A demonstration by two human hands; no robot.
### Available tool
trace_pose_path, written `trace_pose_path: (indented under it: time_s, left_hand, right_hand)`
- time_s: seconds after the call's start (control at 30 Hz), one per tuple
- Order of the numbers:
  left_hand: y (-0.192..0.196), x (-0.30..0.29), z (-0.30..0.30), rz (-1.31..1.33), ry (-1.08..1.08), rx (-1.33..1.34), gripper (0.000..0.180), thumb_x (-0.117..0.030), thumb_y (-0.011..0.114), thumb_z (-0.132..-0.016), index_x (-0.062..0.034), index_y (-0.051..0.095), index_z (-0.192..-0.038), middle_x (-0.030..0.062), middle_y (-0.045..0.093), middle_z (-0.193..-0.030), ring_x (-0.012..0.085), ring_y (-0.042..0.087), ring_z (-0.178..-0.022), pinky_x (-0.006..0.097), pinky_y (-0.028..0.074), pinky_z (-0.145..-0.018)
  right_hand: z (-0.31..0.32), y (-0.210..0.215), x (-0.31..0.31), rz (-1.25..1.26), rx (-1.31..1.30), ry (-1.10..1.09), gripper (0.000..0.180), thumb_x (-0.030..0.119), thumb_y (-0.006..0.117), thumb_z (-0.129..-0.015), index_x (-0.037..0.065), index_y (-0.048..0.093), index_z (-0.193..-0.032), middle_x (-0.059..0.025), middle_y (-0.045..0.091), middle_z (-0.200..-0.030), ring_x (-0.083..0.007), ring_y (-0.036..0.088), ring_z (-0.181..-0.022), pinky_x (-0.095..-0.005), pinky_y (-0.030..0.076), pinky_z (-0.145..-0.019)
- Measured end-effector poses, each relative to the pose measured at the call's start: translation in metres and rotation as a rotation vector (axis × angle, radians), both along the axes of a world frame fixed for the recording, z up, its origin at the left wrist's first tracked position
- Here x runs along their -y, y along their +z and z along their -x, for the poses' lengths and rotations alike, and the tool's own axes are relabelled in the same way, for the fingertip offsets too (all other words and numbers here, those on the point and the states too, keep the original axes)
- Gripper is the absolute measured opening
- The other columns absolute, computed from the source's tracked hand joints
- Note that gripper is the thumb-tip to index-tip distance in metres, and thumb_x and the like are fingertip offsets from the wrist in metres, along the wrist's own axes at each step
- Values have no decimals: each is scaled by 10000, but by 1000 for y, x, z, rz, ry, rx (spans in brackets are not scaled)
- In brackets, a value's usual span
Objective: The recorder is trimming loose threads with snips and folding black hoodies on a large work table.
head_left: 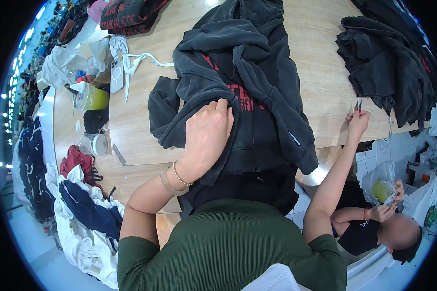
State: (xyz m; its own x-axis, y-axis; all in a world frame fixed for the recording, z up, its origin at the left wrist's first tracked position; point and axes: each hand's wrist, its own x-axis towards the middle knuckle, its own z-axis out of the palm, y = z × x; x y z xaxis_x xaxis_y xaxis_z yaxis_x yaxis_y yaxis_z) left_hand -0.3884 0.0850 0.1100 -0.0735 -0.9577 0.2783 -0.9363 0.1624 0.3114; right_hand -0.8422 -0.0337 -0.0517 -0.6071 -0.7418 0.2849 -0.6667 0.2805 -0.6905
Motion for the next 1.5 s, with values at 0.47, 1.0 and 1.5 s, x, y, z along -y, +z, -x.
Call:
trace_pose_path:
  time_s: [0.47,1.0,1.5]
  left_hand:
    - [-12,-4,-16,-110,78,-573,50,-37,605,-838,10,610,-855,82,639,-714,129,628,-632,238,485,-605]
    - [-34,-18,-15,-139,170,-1137,65,-2,582,-865,53,604,-893,3,621,-752,1,514,-688,167,428,-605]
    - [-33,-16,-12,-135,154,-1060,56,5,583,-854,56,585,-877,-9,593,-695,-8,478,-649,164,413,-583]
  right_hand:
    - [-212,149,-116,-95,1291,616,348,303,445,-1009,3,617,-1048,10,538,-718,-45,484,-662,-196,383,-600]
    - [-327,131,-135,-450,1320,824,342,306,532,-969,26,623,-793,49,380,-493,-29,293,-424,-204,217,-409]
    - [-334,129,-130,-390,1316,740,273,228,567,-951,22,631,-784,61,398,-527,-11,299,-443,-202,191,-413]
